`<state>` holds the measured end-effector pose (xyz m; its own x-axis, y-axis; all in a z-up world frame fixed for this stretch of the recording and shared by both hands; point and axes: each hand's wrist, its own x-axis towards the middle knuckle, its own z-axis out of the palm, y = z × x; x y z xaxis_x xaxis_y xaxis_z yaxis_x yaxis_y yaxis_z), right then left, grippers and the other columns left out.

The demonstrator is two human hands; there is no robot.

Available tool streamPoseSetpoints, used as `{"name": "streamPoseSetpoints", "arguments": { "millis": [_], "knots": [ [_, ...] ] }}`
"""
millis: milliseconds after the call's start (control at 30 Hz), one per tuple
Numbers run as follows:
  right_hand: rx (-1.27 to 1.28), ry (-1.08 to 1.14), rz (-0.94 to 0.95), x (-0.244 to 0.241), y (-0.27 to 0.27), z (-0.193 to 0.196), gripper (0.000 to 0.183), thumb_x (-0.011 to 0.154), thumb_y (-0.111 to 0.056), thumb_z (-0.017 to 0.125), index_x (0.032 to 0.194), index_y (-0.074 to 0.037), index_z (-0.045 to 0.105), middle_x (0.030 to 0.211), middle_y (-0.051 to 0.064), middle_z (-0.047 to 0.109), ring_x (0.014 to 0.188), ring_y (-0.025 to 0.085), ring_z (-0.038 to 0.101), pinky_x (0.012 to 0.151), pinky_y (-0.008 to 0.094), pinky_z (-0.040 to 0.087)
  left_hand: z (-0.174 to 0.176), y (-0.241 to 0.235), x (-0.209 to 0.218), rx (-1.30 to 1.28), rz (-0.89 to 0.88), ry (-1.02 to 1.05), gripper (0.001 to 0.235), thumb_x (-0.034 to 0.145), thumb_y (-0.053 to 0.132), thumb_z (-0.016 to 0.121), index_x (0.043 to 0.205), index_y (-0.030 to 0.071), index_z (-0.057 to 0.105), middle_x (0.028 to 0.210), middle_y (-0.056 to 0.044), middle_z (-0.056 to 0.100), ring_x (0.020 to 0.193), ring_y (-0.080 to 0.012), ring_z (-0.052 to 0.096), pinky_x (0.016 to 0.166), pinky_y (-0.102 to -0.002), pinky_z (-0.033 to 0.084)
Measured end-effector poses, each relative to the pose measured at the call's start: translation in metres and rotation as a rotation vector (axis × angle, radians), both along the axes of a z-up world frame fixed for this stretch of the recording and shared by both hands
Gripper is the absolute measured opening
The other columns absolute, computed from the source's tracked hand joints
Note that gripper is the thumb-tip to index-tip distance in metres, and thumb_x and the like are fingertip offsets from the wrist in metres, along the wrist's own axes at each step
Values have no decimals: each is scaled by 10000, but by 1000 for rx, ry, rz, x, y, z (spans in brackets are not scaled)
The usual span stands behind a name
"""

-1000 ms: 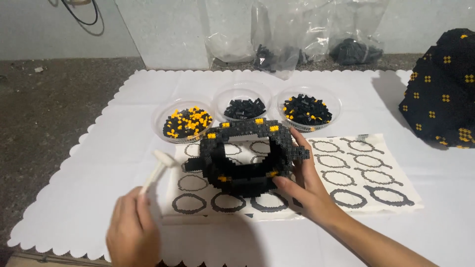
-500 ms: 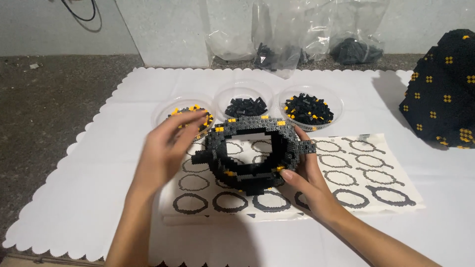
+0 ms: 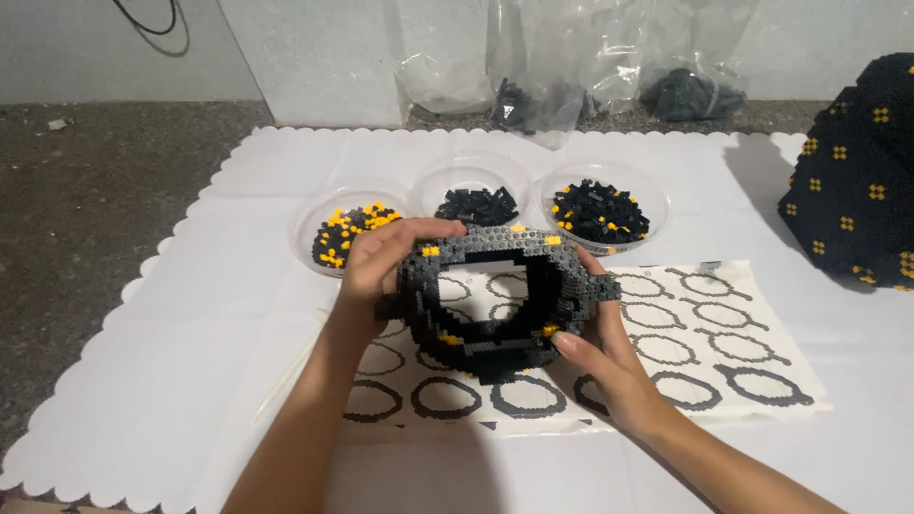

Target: Adding yellow accent pieces to a black 3D puzzle structure using hands and a small plastic hammer.

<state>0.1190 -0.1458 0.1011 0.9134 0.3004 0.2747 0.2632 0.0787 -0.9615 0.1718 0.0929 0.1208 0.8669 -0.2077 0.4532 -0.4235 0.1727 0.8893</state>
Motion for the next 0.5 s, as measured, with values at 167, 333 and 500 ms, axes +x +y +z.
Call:
{"name": "streamPoseSetpoints", "arguments": {
  "millis": [167, 333, 500],
  "knots": [
    [-19, -1, -10, 2, -2, -4, 870, 777, -338, 531, 1482, -118, 72, 1511, 108, 249, 1339, 221, 325, 1067, 374, 282, -7, 1, 3, 27, 0, -87, 284, 945, 178, 453, 998, 20, 683, 1087, -148, 685, 1116, -261, 630, 1046, -366, 451],
    [79, -70, -54, 12, -3, -27, 977, 708, -404, 592, 1496, -94, 105, 1438, 288, 277, 1332, 470, 272, 1028, 621, 239, -13, -7, 3, -91, -32, -162, 331, 961, 195, 475, 1036, -60, 672, 1089, -239, 663, 1117, -332, 594, 1026, -475, 410],
    [390, 223, 72, 15, -15, -50, 685, 786, -130, 458, 1431, -106, 227, 1367, 183, 461, 1235, 348, 469, 981, 514, 393, -1, -16, -6, 163, 133, -135, 283, 955, 161, 445, 988, 67, 710, 1061, -61, 708, 1116, -174, 622, 1047, -292, 444]
  ]
}}
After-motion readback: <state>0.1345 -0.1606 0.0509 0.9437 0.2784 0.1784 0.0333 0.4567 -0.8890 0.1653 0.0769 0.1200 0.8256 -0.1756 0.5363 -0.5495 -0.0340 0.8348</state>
